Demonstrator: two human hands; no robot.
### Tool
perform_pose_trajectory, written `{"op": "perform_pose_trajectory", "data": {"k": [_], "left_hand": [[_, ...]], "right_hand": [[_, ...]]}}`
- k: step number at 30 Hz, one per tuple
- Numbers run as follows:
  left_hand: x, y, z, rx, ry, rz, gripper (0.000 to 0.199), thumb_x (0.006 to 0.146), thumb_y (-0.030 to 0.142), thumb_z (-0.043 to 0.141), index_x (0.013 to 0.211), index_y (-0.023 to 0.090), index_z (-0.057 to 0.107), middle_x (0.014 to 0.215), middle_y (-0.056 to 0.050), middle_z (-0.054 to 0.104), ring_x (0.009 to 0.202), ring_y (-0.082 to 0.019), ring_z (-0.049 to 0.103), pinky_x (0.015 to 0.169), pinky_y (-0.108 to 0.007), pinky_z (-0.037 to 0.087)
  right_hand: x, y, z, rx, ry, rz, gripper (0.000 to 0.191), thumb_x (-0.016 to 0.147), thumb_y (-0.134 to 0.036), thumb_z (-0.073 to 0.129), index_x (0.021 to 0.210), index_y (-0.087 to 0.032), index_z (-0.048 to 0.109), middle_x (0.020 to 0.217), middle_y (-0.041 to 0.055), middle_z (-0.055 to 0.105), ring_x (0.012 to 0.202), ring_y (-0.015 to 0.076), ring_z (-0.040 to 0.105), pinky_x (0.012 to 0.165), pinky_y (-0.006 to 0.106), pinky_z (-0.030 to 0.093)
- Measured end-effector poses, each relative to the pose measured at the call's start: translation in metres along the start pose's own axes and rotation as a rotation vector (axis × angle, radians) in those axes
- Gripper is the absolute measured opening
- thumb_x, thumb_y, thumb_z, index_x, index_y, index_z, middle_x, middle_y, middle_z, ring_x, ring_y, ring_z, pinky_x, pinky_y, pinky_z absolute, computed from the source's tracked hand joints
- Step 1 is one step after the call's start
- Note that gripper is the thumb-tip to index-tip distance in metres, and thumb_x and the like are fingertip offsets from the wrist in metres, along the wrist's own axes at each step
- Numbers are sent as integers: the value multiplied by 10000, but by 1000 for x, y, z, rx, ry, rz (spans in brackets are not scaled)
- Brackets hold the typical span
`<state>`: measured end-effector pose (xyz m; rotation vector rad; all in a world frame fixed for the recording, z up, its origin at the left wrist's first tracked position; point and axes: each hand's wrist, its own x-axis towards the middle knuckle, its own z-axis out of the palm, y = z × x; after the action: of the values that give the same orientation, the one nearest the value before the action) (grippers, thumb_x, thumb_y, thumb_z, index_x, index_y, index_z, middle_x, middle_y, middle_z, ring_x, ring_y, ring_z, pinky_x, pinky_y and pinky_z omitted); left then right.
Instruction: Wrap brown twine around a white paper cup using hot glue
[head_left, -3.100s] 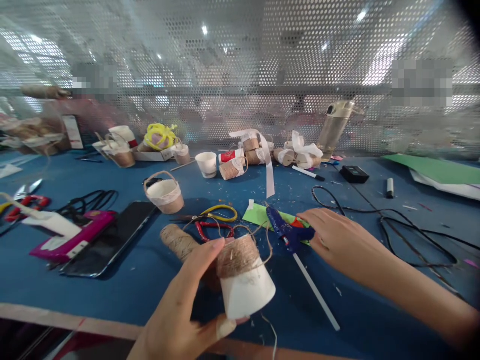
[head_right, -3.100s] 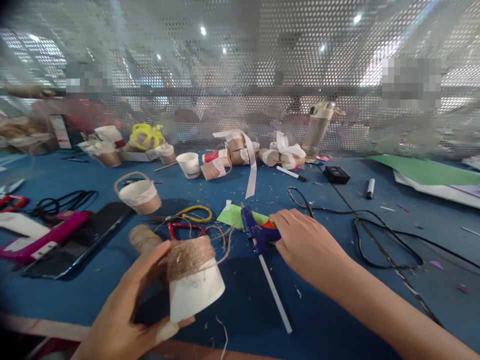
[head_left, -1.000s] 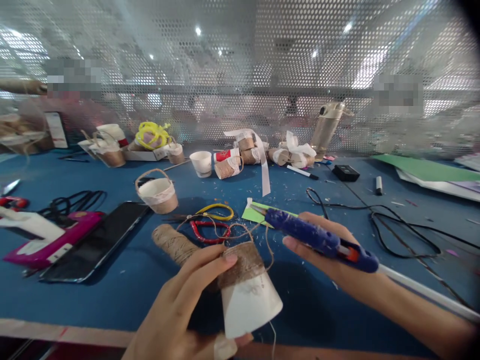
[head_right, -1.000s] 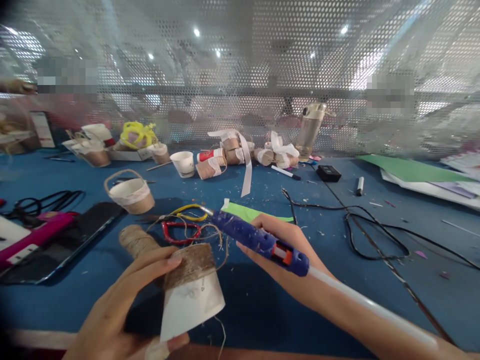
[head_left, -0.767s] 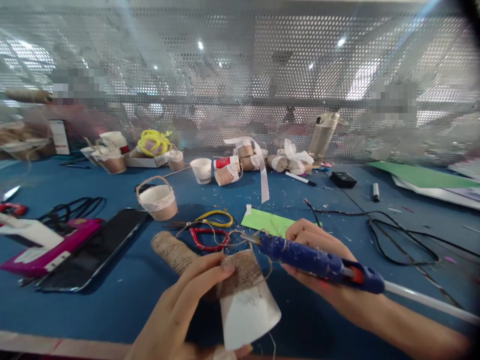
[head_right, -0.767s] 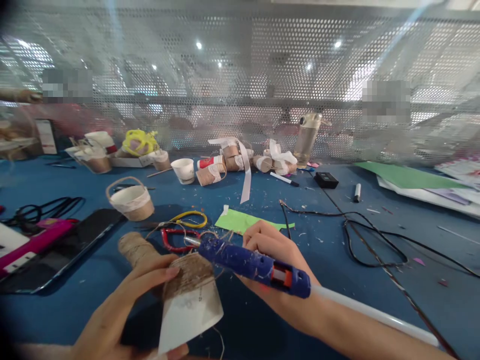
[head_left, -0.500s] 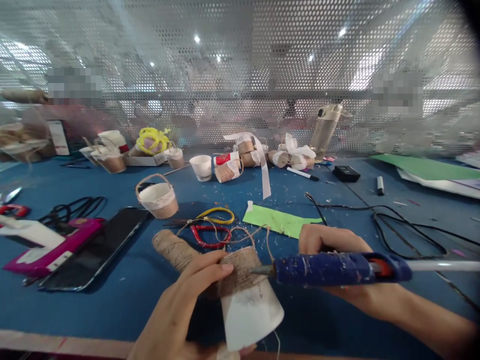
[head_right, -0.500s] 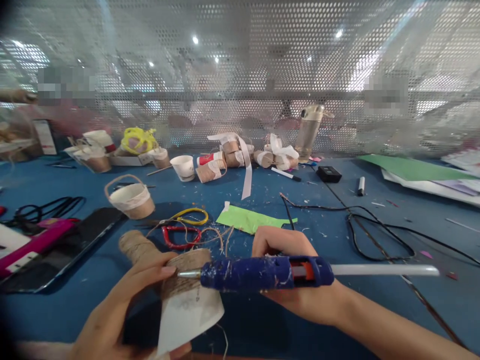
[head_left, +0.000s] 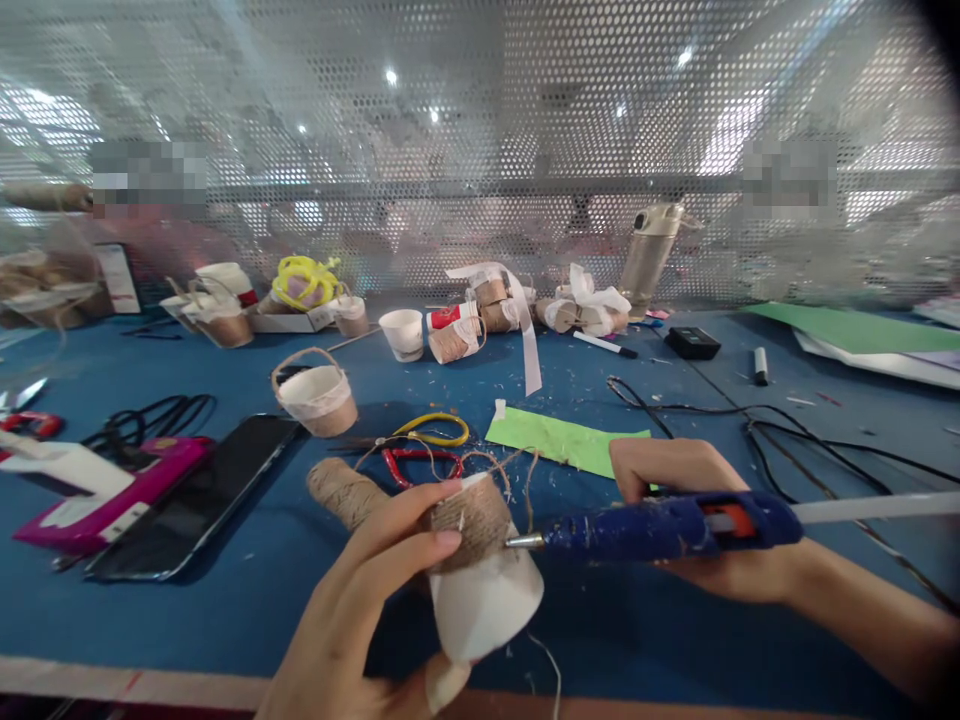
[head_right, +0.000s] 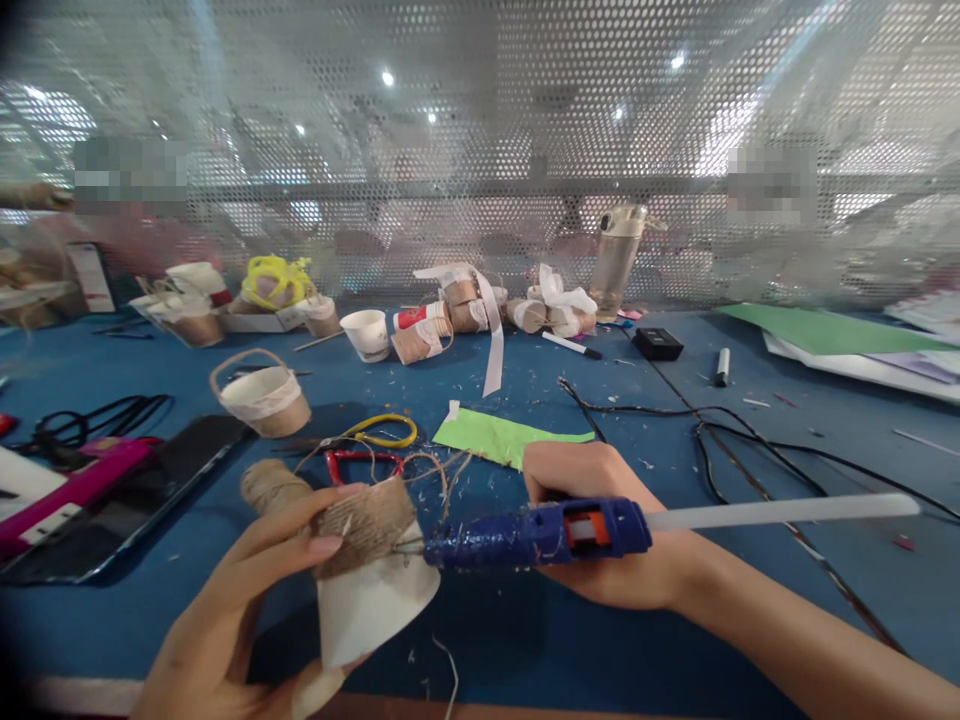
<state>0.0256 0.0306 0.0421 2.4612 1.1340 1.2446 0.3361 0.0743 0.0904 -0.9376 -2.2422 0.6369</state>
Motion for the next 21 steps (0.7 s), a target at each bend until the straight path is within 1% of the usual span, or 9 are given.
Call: {"op": "perform_pose_trajectory", "data": {"k": [3, 7, 9, 13, 15, 18, 21], "left_hand": [[0, 4, 1, -67, 34, -10, 515, 799, 110, 642, 1260, 307, 527, 1478, -59, 484, 1329, -295, 534, 1009, -412, 571], [0, 6, 2, -117, 60, -22, 517, 807, 82, 616, 1263, 312, 533, 1496, -36, 463, 1355, -276, 505, 1013, -386, 570], [1, 4, 2, -90, 42, -11, 512, 818, 75, 627, 1262, 313, 534, 1493, -31, 469, 1352, -268, 508, 1042, -389, 554], [0, 4, 2, -55, 15, 4, 515, 814, 122, 675, 1262, 334, 538, 1495, -28, 476, 1329, -291, 532, 1064, -448, 546], [-1, 5, 4, -76, 46, -24, 489, 816, 151, 675, 1250, 340, 553, 1485, -21, 491, 1319, -293, 542, 1059, -456, 554], [-1, 7, 5, -105, 119, -48, 425, 817, 175, 672, 1203, 327, 581, 1461, -14, 518, 1319, -280, 546, 1044, -430, 568], [0, 8, 4, -138, 125, -39, 432, 811, 152, 659, 1198, 325, 571, 1475, -14, 508, 1332, -276, 535, 1013, -411, 583]], "right_hand": [[1, -1, -1, -34, 24, 2, 266, 799, -274, 551, 670, -236, 320, 620, -36, 425, 559, 131, 342, 534, 281, 265], [0, -4, -1, -58, 29, 13, 271, 780, -264, 546, 662, -238, 303, 609, -34, 425, 549, 134, 339, 531, 284, 261], [0, -6, 0, -50, 17, 17, 278, 784, -284, 550, 665, -239, 302, 609, -33, 432, 546, 134, 345, 530, 285, 268], [-1, -8, 2, -26, 6, -5, 271, 787, -284, 548, 673, -238, 306, 614, -37, 433, 545, 129, 347, 528, 284, 267], [0, -7, 3, -9, 20, -11, 262, 773, -276, 547, 669, -237, 310, 611, -41, 423, 544, 126, 336, 523, 282, 252], [0, -4, 3, -10, 51, -15, 241, 747, -256, 536, 657, -238, 313, 601, -50, 404, 539, 120, 318, 516, 280, 231], [0, -2, 3, -35, 74, -5, 231, 728, -222, 529, 650, -237, 312, 595, -52, 397, 537, 117, 306, 515, 278, 218]]}}
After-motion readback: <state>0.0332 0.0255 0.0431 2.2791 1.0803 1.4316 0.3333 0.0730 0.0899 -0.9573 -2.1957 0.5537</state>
